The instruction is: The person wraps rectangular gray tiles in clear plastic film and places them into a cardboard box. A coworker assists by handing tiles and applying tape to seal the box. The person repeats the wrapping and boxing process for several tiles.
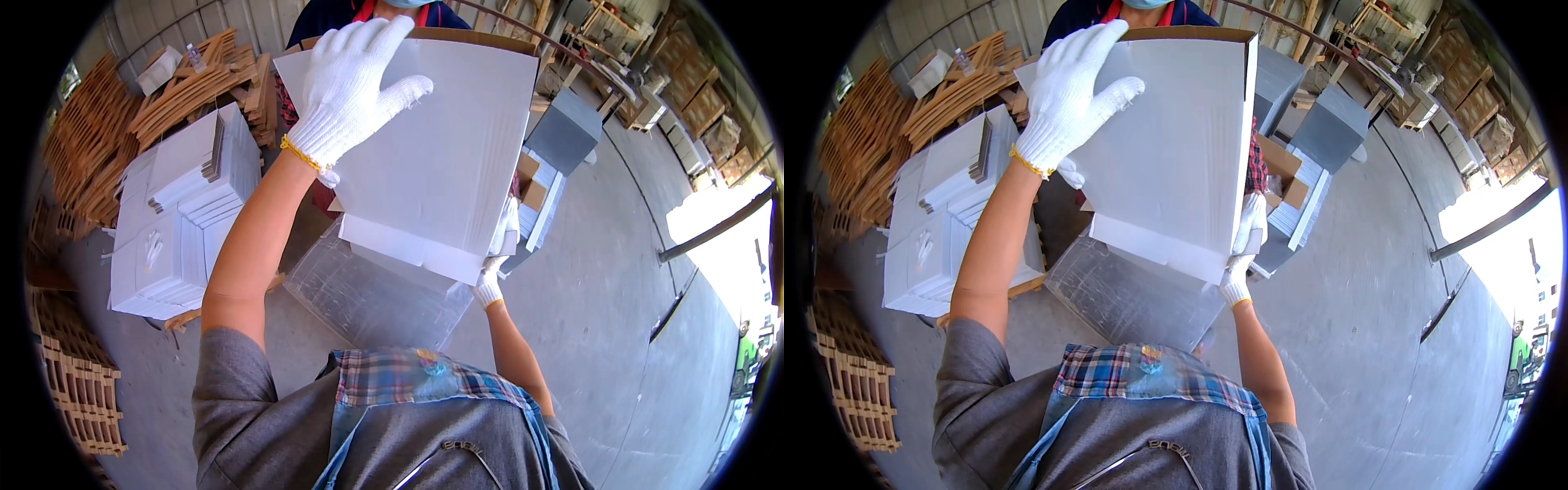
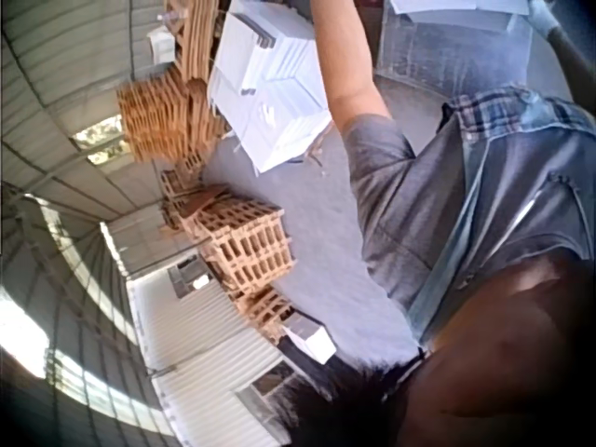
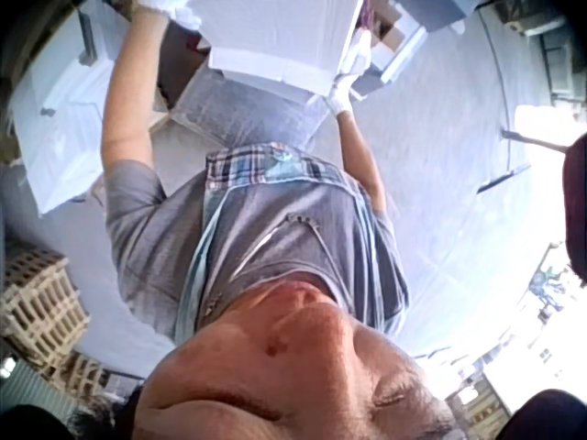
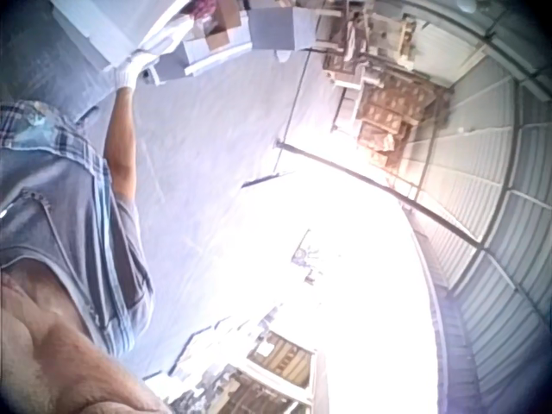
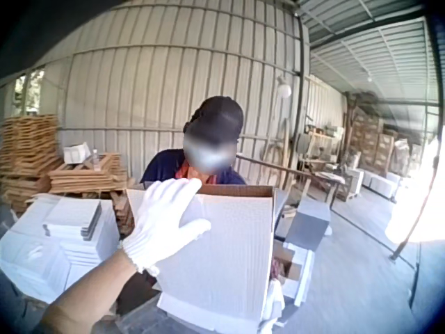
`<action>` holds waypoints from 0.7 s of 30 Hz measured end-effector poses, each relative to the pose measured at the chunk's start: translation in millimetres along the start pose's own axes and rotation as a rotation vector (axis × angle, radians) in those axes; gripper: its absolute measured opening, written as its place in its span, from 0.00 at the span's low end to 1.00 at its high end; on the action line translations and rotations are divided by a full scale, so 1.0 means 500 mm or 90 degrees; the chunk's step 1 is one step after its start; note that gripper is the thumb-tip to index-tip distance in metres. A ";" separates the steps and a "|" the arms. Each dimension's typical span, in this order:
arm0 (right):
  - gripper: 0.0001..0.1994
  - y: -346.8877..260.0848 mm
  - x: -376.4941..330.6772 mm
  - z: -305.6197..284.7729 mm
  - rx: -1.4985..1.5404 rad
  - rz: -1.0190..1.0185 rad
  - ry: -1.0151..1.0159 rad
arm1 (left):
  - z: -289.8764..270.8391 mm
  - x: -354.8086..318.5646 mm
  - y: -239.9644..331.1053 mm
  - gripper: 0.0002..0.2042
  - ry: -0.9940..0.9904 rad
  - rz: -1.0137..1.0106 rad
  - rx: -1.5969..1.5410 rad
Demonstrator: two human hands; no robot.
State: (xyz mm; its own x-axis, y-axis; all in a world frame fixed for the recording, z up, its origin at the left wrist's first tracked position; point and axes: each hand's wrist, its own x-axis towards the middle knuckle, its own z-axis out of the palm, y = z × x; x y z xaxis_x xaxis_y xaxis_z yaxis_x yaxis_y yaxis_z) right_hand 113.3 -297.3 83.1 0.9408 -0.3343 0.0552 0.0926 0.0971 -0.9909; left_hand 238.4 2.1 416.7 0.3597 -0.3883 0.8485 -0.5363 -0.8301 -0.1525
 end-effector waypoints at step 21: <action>0.29 0.022 -0.010 -0.050 -0.104 0.060 -0.056 | -0.023 0.081 -0.010 0.20 -0.325 -0.085 -0.272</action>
State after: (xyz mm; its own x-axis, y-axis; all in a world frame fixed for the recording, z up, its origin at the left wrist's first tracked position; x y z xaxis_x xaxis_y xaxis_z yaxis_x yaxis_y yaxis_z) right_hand 101.6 -318.1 69.1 0.9684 -0.2467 -0.0356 -0.0448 -0.0320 -0.9985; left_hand 246.8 -4.5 457.7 0.7023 -0.5212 0.4849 -0.6798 -0.6932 0.2395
